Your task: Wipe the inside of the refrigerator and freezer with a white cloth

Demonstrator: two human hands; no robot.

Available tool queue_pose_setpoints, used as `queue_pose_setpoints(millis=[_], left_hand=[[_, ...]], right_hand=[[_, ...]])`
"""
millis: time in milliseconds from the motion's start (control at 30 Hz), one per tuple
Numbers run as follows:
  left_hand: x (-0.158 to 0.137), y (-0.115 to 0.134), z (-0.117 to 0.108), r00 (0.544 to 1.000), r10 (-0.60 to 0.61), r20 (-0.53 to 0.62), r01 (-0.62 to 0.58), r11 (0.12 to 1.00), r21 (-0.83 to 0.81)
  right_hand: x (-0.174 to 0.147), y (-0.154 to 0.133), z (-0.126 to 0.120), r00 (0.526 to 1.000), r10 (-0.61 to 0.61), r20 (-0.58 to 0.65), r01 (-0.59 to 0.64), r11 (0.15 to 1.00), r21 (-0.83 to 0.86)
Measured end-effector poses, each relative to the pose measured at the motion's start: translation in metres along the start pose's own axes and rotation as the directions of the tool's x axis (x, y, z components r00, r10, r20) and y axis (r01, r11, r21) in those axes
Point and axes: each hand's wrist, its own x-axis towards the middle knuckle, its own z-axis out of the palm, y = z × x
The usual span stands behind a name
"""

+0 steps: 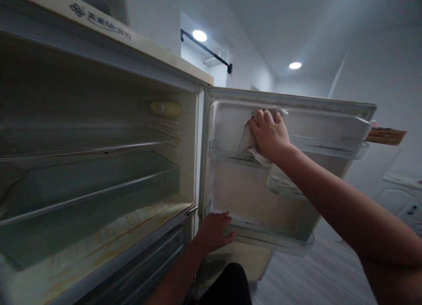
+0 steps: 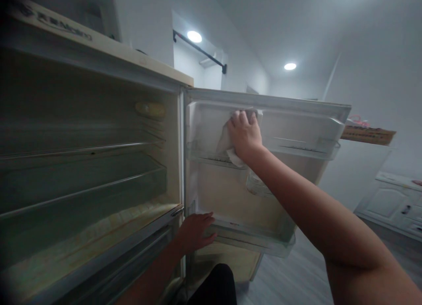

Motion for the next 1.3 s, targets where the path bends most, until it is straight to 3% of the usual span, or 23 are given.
queue_pose_setpoints(millis=[100,233,333,400,467,600,700,767,833,867,900,967,1100,1200,1300], left_hand=[[-0.001,0.0,0.001,0.999,-0.013,-0.031,0.013,1.0,0.0],[0.0,0.0,0.004,0.999,-0.008,-0.038,0.009,1.0,0.005],[0.002,0.001,0.005,0.999,-0.005,-0.038,0.005,1.0,0.003],[0.003,0.002,0.005,0.999,-0.008,-0.04,0.009,1.0,0.003],[0.004,0.003,0.004,0.999,-0.01,-0.033,0.01,1.0,0.005],[0.002,0.003,0.0,1.0,-0.012,0.001,0.012,1.0,0.009],[-0.001,0.0,-0.002,1.0,-0.005,0.015,0.005,1.0,0.011],[-0.002,-0.002,-0.003,1.0,0.01,0.03,-0.01,1.0,0.022],[-0.002,-0.002,-0.003,0.999,0.019,0.047,-0.021,0.999,0.035],[-0.001,-0.002,-0.003,0.998,0.018,0.053,-0.02,0.999,0.038],[0.0,-0.001,-0.003,0.998,0.015,0.057,-0.017,0.999,0.038],[0.002,0.002,-0.004,0.998,0.008,0.063,-0.01,0.999,0.041],[0.005,0.006,-0.006,0.997,0.005,0.072,-0.009,0.998,0.056],[0.005,0.007,-0.006,0.997,0.009,0.072,-0.014,0.998,0.067],[0.004,0.005,-0.004,0.998,0.014,0.063,-0.018,0.998,0.066]], right_hand=[[0.002,-0.004,-0.005,0.996,0.093,0.013,-0.092,0.994,-0.051],[0.02,-0.016,-0.01,0.969,0.142,0.203,-0.118,0.985,-0.126],[0.04,-0.03,-0.011,0.946,-0.047,0.321,0.017,0.995,0.096],[0.053,-0.04,-0.007,0.905,-0.239,0.351,0.114,0.933,0.341],[0.061,-0.047,-0.001,0.865,-0.355,0.355,0.15,0.858,0.492],[0.057,-0.043,0.006,0.81,-0.413,0.417,0.097,0.794,0.6],[0.039,-0.03,-0.007,0.796,-0.381,0.471,0.061,0.824,0.564],[0.022,-0.026,-0.022,0.872,-0.247,0.422,0.031,0.889,0.456],[0.001,-0.032,-0.034,0.974,-0.061,0.217,-0.025,0.929,0.37],[-0.01,-0.039,-0.037,0.997,0.0,0.076,-0.026,0.935,0.353],[-0.022,-0.048,-0.036,0.998,0.017,-0.058,0.004,0.94,0.342],[-0.041,-0.068,-0.024,0.972,-0.08,-0.22,0.143,0.947,0.289],[-0.055,-0.097,0.024,0.922,-0.303,-0.241,0.343,0.928,0.147],[-0.044,-0.104,0.05,0.913,-0.306,-0.27,0.348,0.929,0.126],[-0.031,-0.113,0.059,0.92,-0.256,-0.298,0.311,0.938,0.155]])
